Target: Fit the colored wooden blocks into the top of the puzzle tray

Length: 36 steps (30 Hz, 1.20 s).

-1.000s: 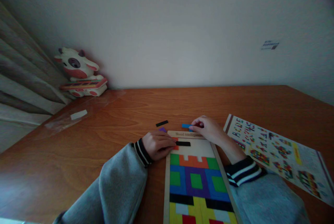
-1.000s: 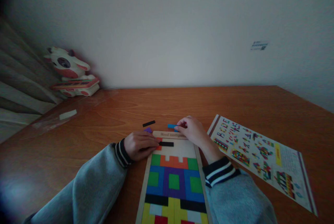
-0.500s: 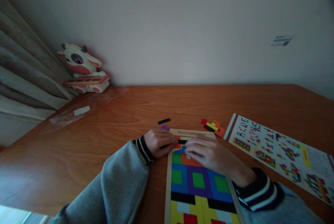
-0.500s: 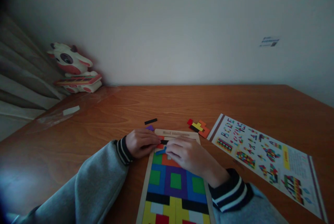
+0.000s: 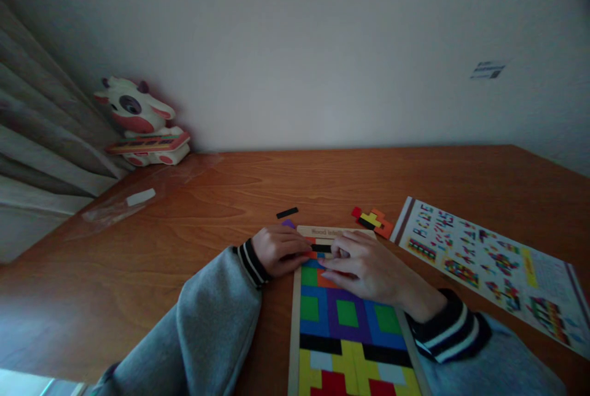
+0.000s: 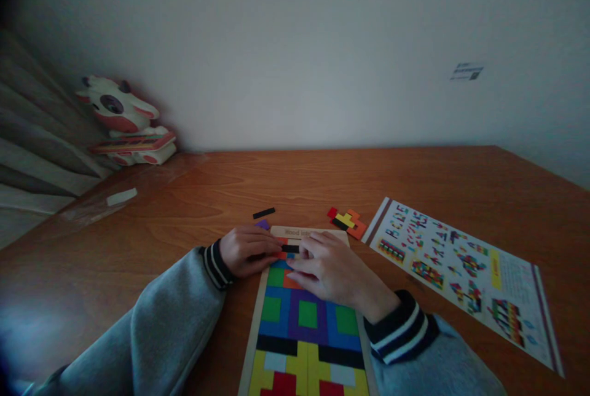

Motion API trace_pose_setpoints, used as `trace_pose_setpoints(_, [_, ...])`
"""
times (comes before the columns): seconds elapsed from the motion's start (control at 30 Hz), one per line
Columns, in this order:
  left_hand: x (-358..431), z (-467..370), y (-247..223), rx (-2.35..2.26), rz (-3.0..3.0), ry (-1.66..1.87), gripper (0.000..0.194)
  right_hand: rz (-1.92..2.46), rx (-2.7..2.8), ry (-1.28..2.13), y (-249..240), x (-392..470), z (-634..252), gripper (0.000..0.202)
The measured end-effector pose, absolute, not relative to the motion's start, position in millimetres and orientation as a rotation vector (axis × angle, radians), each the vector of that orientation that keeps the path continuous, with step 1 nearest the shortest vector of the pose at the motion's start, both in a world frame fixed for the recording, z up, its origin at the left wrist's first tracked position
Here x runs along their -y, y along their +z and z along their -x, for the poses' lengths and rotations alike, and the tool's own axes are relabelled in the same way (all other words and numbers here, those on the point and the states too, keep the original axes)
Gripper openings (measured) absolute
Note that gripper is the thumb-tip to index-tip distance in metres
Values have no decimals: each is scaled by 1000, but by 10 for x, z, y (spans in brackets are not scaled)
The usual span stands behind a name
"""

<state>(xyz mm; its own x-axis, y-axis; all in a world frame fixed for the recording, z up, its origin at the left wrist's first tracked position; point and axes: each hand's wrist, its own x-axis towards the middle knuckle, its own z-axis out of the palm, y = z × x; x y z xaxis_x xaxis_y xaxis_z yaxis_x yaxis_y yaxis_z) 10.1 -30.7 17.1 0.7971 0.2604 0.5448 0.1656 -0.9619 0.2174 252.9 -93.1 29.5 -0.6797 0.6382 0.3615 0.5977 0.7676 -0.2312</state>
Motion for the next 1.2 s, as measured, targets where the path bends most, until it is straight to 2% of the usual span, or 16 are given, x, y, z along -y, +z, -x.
trace_pose_setpoints(0.27, [315, -95, 178, -352, -2821, 889, 18, 991, 2544, 163, 306, 937, -2525, 25])
trace_pose_setpoints(0.5, [300, -86, 169, -358, -2815, 867, 18, 1050, 2509, 356, 384, 965, -2493, 24])
trace_pose_setpoints(0.67, [297, -85, 163, -353, -2814, 875, 19, 1124, 2449, 463, 402, 948, -2521, 49])
trace_pose_setpoints(1.2, [301, -86, 165, -348, -2808, 861, 18, 1161, 2426, 565, 388, 938, -2514, 40])
